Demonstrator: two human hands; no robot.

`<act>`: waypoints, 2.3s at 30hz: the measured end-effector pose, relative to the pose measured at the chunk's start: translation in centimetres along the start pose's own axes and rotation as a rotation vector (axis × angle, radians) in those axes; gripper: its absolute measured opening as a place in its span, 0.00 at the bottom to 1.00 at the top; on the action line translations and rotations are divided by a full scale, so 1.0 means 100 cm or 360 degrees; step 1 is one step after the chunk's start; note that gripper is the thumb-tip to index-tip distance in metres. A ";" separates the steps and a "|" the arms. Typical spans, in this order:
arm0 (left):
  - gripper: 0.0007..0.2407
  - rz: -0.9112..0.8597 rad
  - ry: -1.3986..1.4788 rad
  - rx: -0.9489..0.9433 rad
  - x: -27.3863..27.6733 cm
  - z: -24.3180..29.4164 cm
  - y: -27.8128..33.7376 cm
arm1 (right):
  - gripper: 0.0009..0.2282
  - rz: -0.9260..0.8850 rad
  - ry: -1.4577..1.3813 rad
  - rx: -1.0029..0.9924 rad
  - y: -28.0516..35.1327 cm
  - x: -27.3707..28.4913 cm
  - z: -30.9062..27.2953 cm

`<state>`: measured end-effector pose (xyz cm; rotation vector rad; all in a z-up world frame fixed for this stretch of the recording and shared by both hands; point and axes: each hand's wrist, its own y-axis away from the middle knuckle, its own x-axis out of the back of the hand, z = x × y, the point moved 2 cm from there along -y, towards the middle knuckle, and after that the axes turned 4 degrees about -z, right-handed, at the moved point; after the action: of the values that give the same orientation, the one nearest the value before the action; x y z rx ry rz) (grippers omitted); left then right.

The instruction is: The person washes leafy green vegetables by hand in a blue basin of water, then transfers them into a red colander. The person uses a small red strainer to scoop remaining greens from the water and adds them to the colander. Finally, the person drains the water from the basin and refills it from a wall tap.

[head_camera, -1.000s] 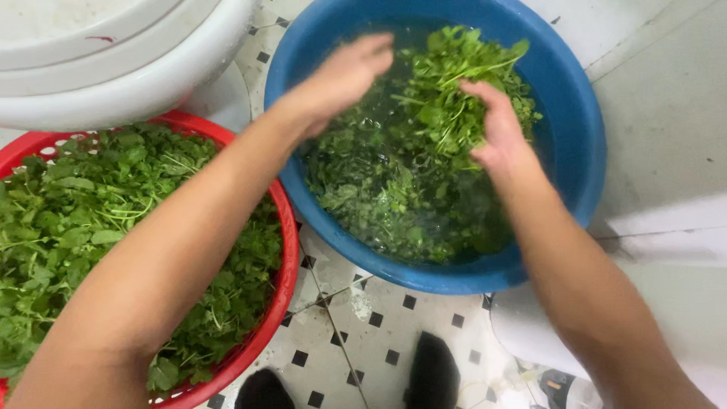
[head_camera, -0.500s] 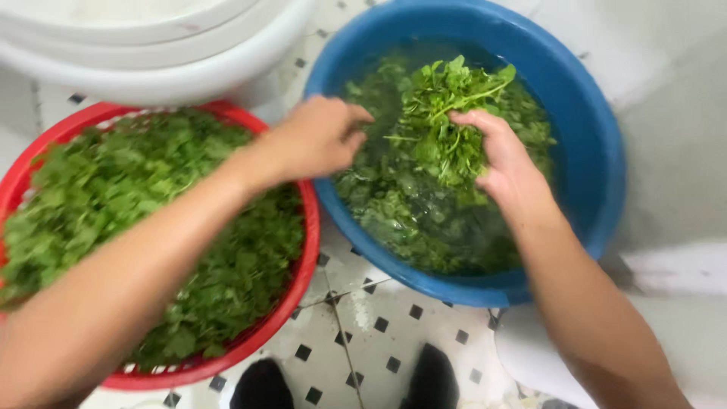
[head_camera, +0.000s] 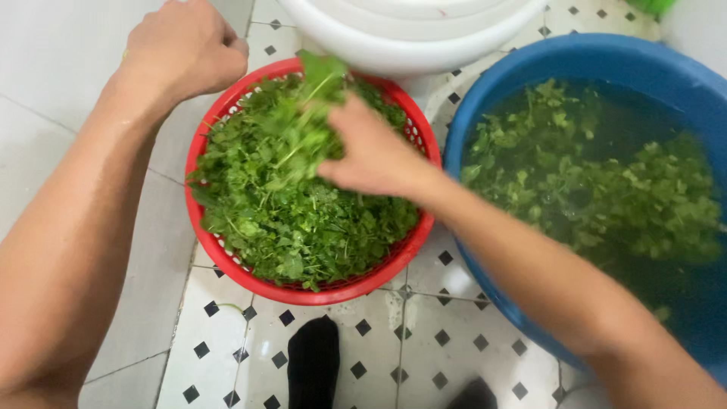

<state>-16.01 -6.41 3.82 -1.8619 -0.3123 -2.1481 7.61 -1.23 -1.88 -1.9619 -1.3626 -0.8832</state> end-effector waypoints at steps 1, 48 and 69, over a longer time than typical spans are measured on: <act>0.12 0.0039 0.0021 0.0013 0.003 -0.002 0.001 | 0.38 -0.0142 0.0220 -0.0053 -0.011 -0.013 -0.012; 0.11 -0.0638 0.0221 -0.1396 -0.274 0.393 -0.029 | 0.20 -0.0560 0.0488 -0.2011 0.337 0.037 0.257; 0.04 0.1231 0.0910 -0.1305 0.014 0.324 -0.030 | 0.26 0.0239 0.0461 -0.1716 0.275 0.049 0.291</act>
<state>12.81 7.32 10.00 -1.1810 1.3350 -2.1747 40.38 15.58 -18.27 -2.4531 -0.5476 -1.9984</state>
